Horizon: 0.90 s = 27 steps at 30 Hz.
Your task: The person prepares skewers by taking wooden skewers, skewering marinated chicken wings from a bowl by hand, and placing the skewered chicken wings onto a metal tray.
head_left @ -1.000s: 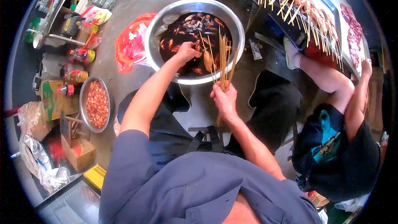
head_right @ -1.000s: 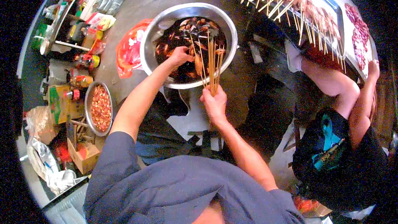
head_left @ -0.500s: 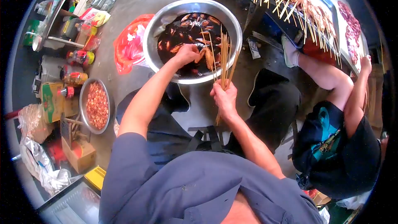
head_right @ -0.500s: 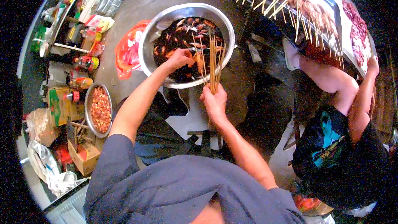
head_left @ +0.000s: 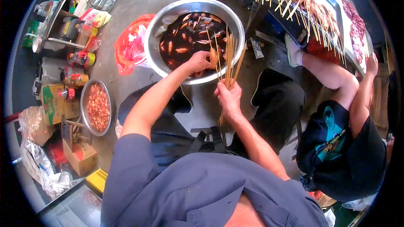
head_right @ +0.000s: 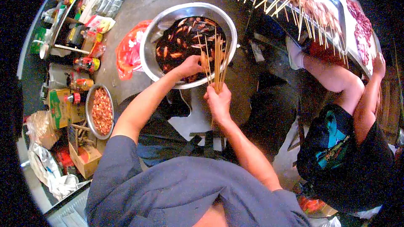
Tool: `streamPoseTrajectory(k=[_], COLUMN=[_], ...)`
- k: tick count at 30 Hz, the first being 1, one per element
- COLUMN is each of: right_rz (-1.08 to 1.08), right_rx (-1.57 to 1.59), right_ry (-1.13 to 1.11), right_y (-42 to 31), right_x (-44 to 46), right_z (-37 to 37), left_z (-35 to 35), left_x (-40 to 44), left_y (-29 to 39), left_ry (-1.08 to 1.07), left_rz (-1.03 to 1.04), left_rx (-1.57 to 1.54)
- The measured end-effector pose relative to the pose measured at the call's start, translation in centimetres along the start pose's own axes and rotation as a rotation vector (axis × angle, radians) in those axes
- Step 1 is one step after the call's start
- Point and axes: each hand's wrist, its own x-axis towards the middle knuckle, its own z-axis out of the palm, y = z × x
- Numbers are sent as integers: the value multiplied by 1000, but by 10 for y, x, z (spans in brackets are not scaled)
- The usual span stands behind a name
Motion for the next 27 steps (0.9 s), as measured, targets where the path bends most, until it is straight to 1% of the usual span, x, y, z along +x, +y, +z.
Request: streamPoseTrajectory(k=[1,2,3,5,6,7,9,10,11,14,16,17,19,20,21,23,24,25,27], right_rz=[-2,0,3,-6,-15,-12,9,10,0,-1,9,7,8,-1,-11,-4,1,2,25], right_rx=[0,-10,-18,10,39,41,33,37,37,38,36,45,53,46,39,43,46,46,40], right_ry=[1,9,17,11,3,1,14,11,6,1,2,3,3,-1,-4,-9,-13,-14,-11], right_y=[0,0,0,1,1,-1,-7,-6,-4,-3,-3,-2,-2,-2,-3,-4,-4,-3,-2], right_x=[0,1,0,1,1,0,-2,-2,-1,-1,0,0,-1,-1,-1,-2,-2,-2,-1], right_z=[0,0,-1,-2,-2,-2,0,0,0,1,1,1,1,1,1,1,2,2,3], left_z=[0,0,0,-2,-7,-19,-35,-39,-45,-56,-59,-57,-55,-56,-56,-55,-50,-42,-29], left_x=[-1,-3,-5,-2,9,-2,-15,-25,-24,-21,-20,-23,-28,-28,-28,-33,-42,-44,-42], left_y=[6,10,15,12,-5,13,28,43,42,23,18,20,23,19,19,33,43,38,30], left_ry=[-64,-95,-98,-10,-10,76,86,151,148,175,206,206,585,640,639,184,39,0,-34], left_rz=[-33,-89,-88,60,103,85,-91,-102,-127,-100,-11,-14,206,226,225,12,-39,16,93], left_rx=[97,37,37,-134,-70,141,-259,-335,-281,-311,-257,-258,524,659,660,554,585,741,830])
